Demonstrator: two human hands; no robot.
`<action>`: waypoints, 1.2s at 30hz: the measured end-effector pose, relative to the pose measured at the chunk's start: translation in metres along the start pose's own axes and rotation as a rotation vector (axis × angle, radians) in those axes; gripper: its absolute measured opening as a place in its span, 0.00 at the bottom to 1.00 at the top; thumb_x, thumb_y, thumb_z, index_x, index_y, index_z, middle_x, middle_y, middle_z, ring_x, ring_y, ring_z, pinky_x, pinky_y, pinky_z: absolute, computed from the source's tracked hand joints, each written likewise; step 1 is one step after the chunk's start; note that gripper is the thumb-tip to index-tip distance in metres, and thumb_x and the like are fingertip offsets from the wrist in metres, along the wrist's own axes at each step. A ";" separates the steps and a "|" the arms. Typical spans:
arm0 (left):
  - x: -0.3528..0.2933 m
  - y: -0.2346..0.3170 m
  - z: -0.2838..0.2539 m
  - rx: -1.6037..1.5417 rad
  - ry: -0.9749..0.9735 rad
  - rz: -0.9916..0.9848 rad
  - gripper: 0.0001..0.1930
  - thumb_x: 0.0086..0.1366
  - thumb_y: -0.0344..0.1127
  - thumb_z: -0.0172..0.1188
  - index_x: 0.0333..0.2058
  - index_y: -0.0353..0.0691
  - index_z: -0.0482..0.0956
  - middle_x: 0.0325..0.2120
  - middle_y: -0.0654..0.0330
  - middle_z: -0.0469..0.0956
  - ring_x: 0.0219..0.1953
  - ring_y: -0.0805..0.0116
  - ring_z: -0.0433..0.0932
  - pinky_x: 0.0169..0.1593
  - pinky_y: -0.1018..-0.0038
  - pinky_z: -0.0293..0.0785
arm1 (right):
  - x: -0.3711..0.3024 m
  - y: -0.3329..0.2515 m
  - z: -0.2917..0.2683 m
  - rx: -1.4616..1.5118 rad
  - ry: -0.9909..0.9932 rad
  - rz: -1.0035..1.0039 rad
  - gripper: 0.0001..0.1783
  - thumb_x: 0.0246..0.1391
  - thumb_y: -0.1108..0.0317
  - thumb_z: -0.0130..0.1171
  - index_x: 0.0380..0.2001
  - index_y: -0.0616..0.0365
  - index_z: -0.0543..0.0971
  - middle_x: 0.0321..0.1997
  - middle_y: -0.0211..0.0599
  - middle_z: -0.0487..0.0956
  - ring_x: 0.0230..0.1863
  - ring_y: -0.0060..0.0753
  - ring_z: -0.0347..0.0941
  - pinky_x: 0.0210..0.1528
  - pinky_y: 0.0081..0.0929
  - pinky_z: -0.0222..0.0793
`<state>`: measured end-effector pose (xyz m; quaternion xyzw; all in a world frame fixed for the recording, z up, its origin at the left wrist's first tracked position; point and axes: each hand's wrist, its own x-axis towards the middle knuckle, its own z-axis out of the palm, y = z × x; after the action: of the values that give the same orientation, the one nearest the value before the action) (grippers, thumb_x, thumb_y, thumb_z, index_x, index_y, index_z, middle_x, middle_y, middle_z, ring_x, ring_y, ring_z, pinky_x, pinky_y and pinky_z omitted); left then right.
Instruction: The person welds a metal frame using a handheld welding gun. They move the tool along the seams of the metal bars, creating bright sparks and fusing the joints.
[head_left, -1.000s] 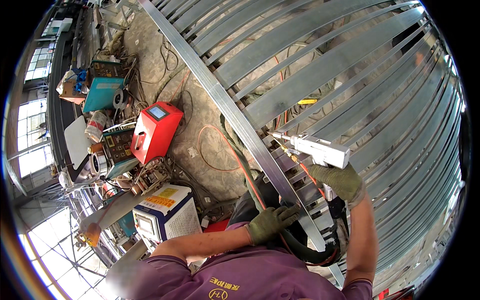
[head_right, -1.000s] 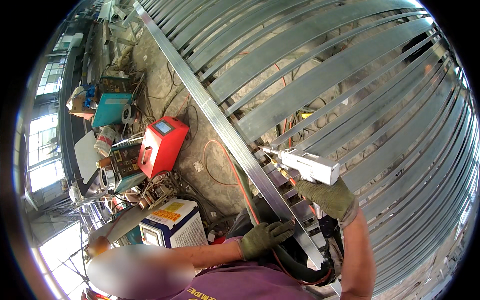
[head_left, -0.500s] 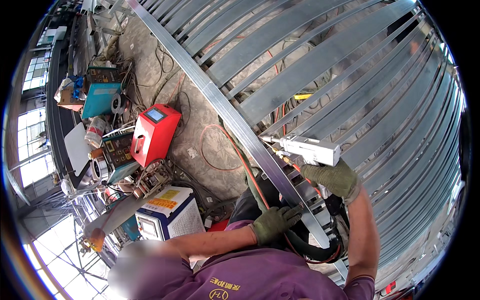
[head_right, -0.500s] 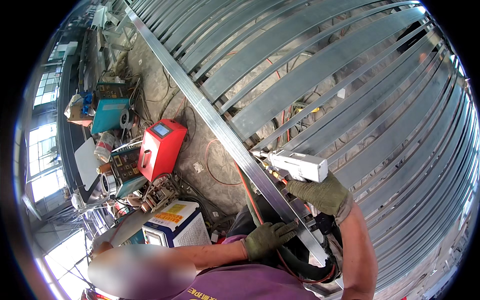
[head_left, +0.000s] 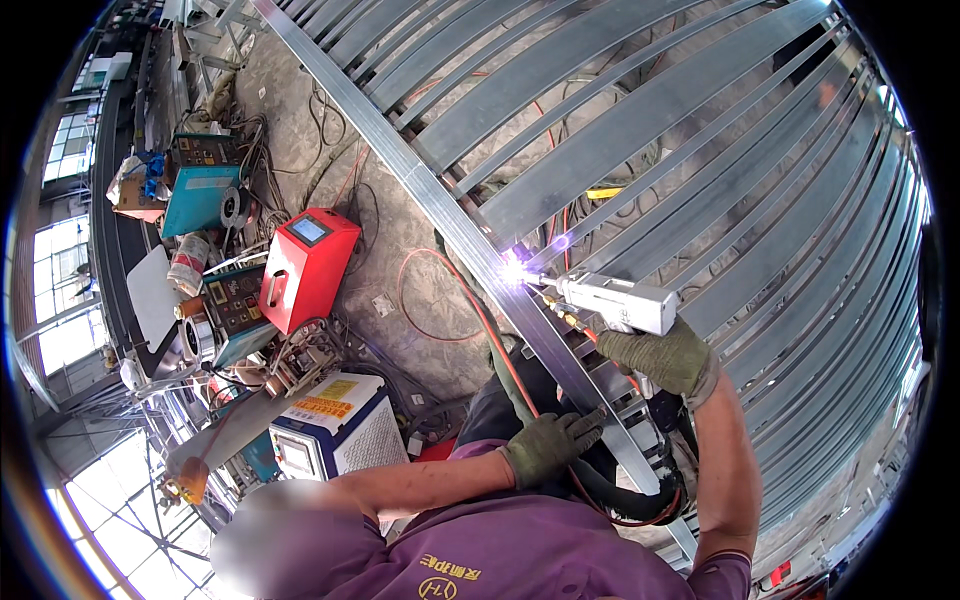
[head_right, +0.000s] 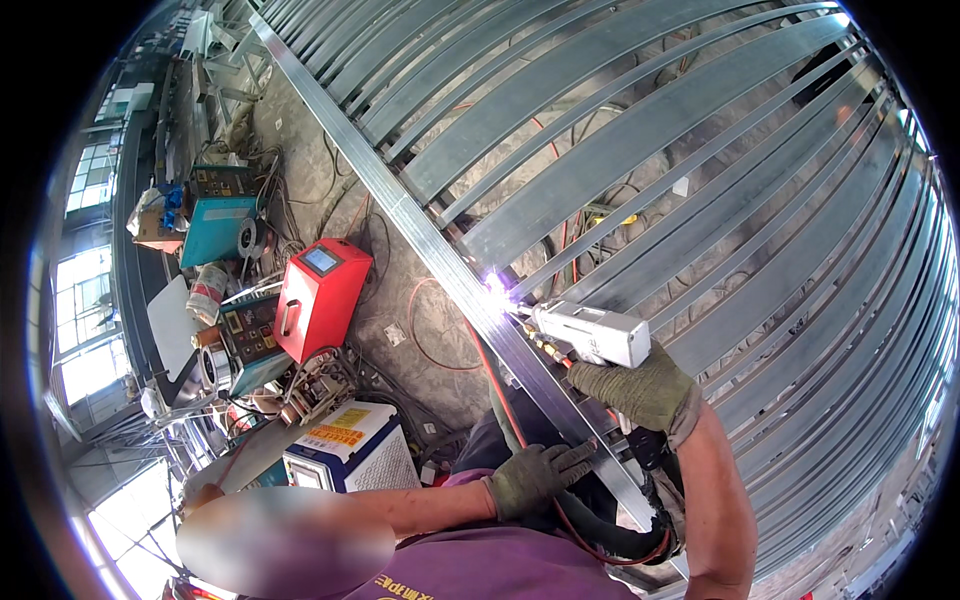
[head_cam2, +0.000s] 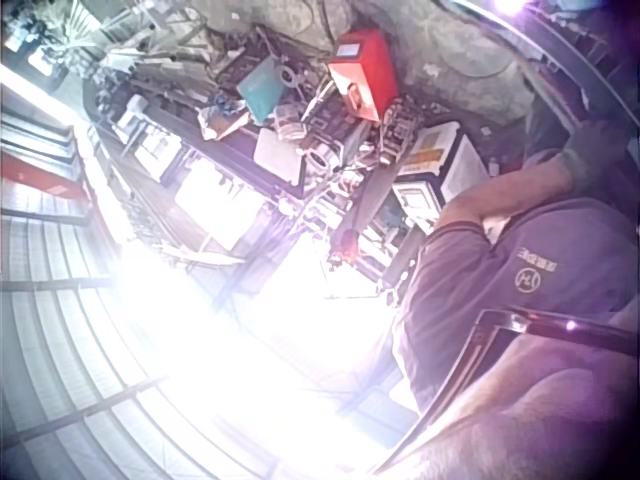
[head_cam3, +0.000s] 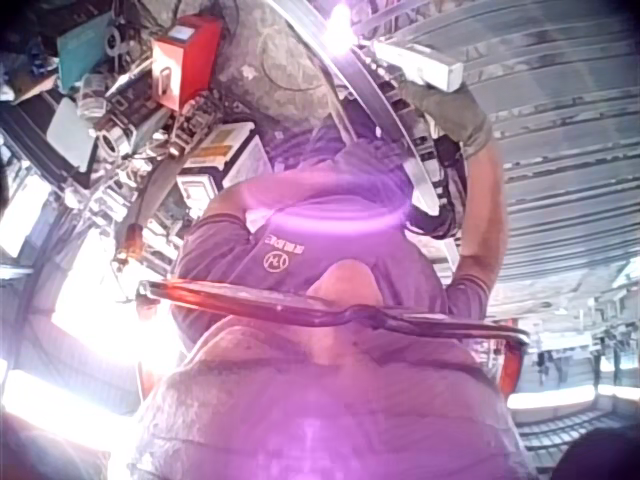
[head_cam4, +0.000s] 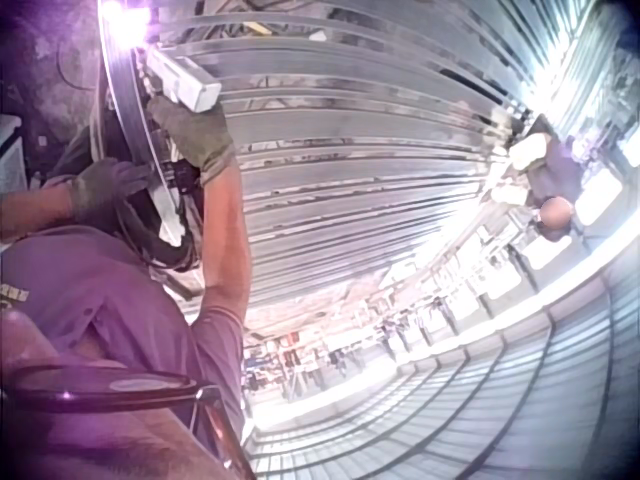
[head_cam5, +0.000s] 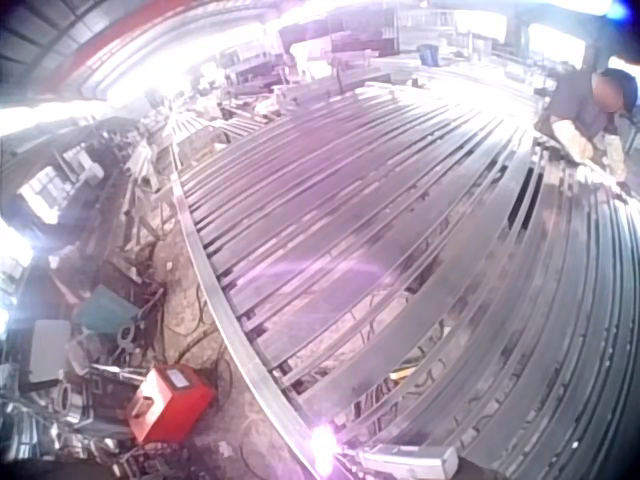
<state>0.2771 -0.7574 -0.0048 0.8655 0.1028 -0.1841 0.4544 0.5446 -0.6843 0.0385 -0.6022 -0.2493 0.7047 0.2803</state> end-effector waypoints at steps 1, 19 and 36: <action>0.000 0.000 -0.001 -0.002 -0.001 0.002 0.48 0.51 0.53 0.73 0.70 0.39 0.69 0.77 0.50 0.60 0.66 0.54 0.74 0.59 0.61 0.76 | -0.001 -0.001 0.000 0.011 -0.004 0.009 0.29 0.56 0.66 0.77 0.61 0.57 0.81 0.47 0.32 0.86 0.45 0.20 0.78 0.45 0.27 0.79; 0.002 0.000 -0.003 -0.018 -0.034 0.012 0.52 0.47 0.55 0.77 0.70 0.39 0.69 0.76 0.49 0.61 0.66 0.54 0.74 0.59 0.60 0.76 | -0.004 -0.003 0.000 -0.067 -0.012 0.048 0.32 0.56 0.63 0.78 0.62 0.58 0.80 0.39 0.31 0.86 0.28 0.17 0.75 0.29 0.23 0.75; 0.004 0.006 -0.012 0.053 -0.101 0.009 0.31 0.67 0.37 0.58 0.69 0.39 0.70 0.77 0.52 0.58 0.66 0.58 0.74 0.57 0.64 0.77 | -0.008 0.005 0.000 -0.018 -0.001 -0.003 0.33 0.58 0.64 0.76 0.66 0.58 0.77 0.38 0.30 0.85 0.23 0.14 0.71 0.22 0.21 0.70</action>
<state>0.2860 -0.7509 0.0045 0.8674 0.0707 -0.2282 0.4366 0.5448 -0.6933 0.0410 -0.6042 -0.2565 0.7022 0.2758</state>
